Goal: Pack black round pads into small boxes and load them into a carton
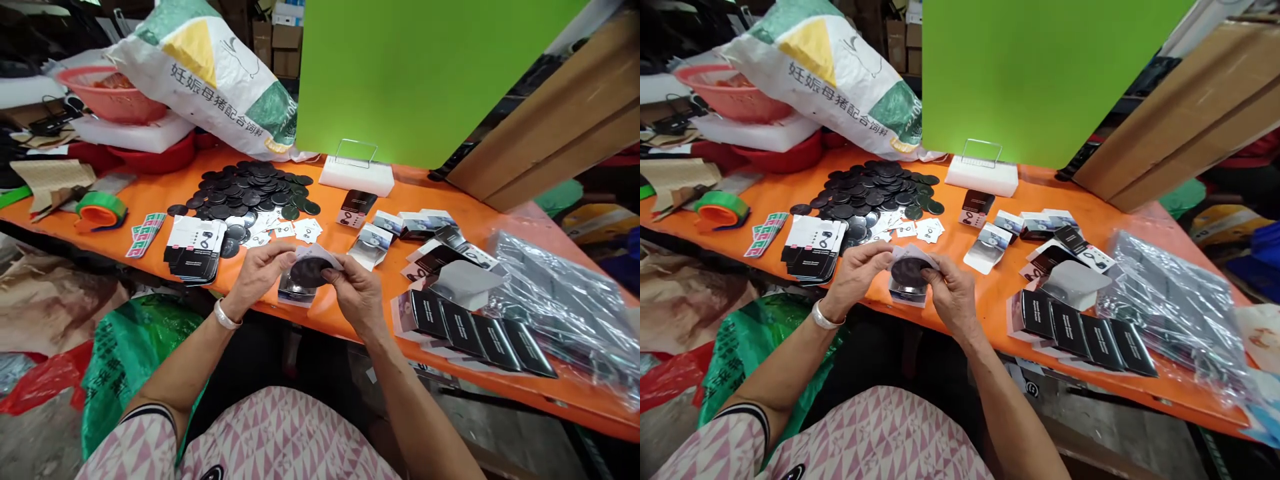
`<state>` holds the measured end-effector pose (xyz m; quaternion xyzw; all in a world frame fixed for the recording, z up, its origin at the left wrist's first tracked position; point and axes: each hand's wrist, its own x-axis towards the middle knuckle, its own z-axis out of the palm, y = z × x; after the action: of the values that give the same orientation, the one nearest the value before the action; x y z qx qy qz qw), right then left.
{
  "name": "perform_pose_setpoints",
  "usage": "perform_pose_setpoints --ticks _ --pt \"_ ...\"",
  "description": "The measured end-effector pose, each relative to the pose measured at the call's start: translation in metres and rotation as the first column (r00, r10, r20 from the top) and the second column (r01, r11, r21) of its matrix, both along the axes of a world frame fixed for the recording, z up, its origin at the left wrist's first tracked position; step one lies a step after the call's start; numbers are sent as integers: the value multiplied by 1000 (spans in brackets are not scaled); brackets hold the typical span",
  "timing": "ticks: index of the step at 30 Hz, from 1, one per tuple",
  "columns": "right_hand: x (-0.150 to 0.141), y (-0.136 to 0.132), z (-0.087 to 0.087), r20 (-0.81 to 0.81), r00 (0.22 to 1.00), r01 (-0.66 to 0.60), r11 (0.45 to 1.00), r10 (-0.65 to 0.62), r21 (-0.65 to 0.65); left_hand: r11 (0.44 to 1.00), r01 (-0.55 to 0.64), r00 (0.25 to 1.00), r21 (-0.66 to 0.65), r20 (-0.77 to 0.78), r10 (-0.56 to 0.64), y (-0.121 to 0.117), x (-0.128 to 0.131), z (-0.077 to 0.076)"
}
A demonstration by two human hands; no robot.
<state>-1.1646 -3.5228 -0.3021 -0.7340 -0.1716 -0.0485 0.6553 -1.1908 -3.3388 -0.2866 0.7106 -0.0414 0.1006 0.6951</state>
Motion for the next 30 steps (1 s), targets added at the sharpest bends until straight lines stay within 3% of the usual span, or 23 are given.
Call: perform_pose_setpoints --ticks 3,6,8,11,13,15,16,18,19,21,24,27,30 --pt "-5 7 -7 -52 998 32 999 -30 38 988 -17 997 -155 -77 5 -10 0 5" --pt "-9 9 -15 -81 992 108 992 -102 72 939 -107 975 -327 -219 35 -10 5 -3" --pt "-9 7 -18 -88 981 179 979 -171 101 907 -201 956 -369 -277 99 -3 14 -10" --pt "-5 -1 -20 -126 960 266 954 -249 141 909 -333 931 -251 -237 276 17 38 -16" --pt "0 -6 -19 -155 950 292 946 -270 139 902 -429 900 -39 -105 423 30 51 -16" --pt "3 -10 -16 -170 949 284 953 -264 107 859 -486 874 164 70 481 33 51 -12" --pt "3 -10 -15 -166 953 269 959 -252 87 859 -461 887 224 125 444 29 45 -9" --pt "0 -8 -13 -143 969 207 977 -200 40 935 -263 964 238 97 246 12 24 -6" --pt "-3 -5 -12 -127 978 169 985 -165 18 976 -108 994 191 25 105 2 11 -6" --pt "-13 1 -12 -122 988 94 996 -93 -1 994 93 990 50 -115 -86 -18 -15 -8" --pt "-32 8 -16 -251 966 -38 996 58 85 998 54 967 -40 -248 -63 -31 -46 -17" --pt "-49 2 -22 -408 866 -246 956 290 158 996 41 961 77 -278 -18 -24 -70 -27" --pt "-55 -11 -22 -405 824 -434 901 396 -3 985 129 949 118 -302 -88 -6 -81 -35"
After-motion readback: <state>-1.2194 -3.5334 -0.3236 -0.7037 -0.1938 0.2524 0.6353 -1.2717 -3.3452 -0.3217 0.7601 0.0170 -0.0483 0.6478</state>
